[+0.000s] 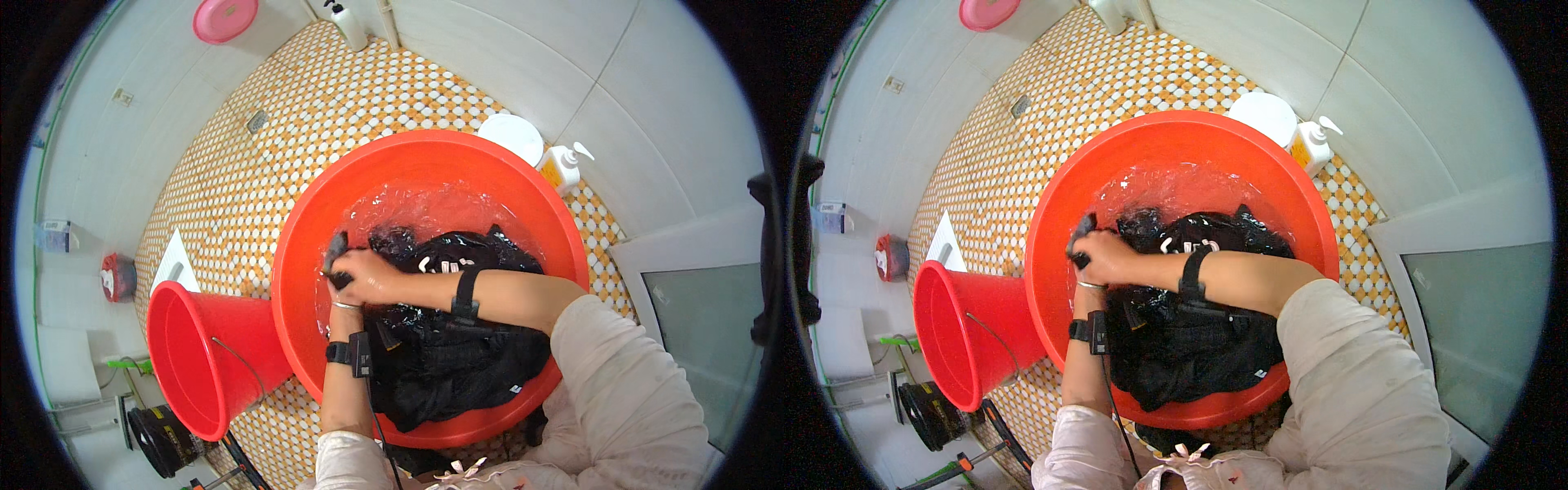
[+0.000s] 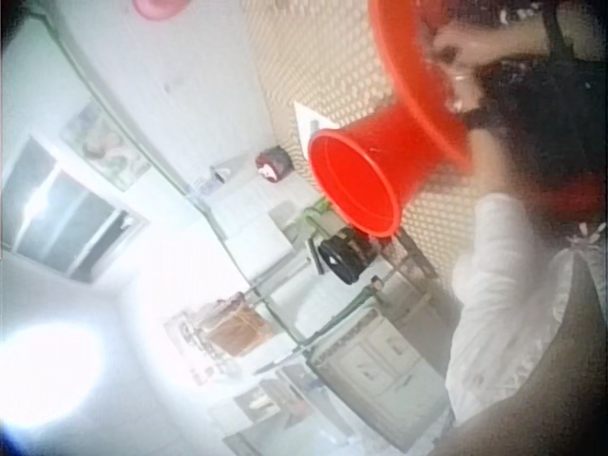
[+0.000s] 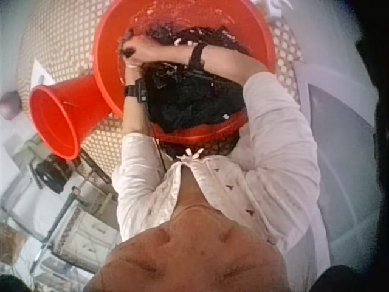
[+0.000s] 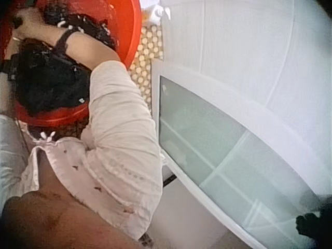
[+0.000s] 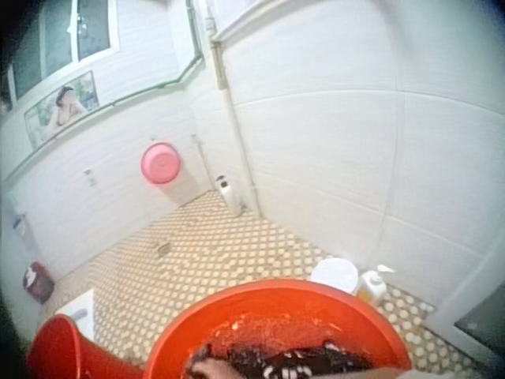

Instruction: The person washes dark clothing by hand in a red basin, scrubbing and rinsing the items. They then pour out the soapy water and refill the basin with fresh water from a tap to continue rinsing the clothes.

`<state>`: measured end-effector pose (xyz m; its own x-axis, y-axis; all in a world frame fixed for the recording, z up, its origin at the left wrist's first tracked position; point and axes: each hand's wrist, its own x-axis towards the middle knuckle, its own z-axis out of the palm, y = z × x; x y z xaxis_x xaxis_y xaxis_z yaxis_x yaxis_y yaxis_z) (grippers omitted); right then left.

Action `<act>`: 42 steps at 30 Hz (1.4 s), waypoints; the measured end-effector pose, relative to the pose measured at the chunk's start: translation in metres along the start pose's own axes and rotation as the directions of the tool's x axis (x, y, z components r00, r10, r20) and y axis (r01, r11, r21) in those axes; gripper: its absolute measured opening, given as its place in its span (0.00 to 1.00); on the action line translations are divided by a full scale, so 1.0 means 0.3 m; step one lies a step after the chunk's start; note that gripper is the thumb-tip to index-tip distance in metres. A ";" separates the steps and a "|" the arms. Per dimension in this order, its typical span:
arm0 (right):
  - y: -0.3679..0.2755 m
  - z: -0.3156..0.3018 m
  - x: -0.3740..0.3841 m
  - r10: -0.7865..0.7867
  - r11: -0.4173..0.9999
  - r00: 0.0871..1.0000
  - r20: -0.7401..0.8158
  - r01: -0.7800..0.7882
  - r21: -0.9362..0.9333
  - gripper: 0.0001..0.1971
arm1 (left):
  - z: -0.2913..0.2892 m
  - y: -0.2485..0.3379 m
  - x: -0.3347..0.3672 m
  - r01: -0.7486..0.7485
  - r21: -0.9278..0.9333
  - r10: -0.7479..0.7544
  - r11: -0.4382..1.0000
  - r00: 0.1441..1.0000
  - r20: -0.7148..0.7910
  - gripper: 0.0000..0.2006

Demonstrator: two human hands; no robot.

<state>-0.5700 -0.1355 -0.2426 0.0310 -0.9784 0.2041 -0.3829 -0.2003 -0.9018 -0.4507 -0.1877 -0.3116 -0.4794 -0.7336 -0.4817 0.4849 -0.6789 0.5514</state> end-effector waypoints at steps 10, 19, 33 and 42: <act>-0.011 -0.243 0.076 0.232 0.870 0.965 0.120 -0.150 -0.470 0.27 | 0.222 -0.002 -0.145 0.315 -0.058 -0.293 0.947 0.927 0.235 0.22; 0.346 -0.509 -0.097 0.625 0.685 0.760 0.175 -0.427 -0.590 0.30 | -0.010 0.264 -0.181 0.154 0.984 0.171 0.084 0.971 -0.167 0.19; 0.170 -0.571 -0.113 0.302 0.908 0.952 0.047 -0.302 0.291 0.12 | 0.091 -0.030 -0.067 0.012 0.935 0.139 -0.355 0.989 0.040 0.25; 0.255 -0.611 -0.058 0.361 0.875 0.908 -0.213 -0.409 -0.258 0.13 | 0.106 0.174 -0.014 -0.333 0.734 0.459 0.592 0.888 0.032 0.05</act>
<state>-0.7691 -0.1247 -0.2453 -0.3064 -0.9500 -0.0592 -0.5865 0.2375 -0.7744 -0.4466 -0.2190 -0.2592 -0.2262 -0.9620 -0.1528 -0.0904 -0.1354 0.9867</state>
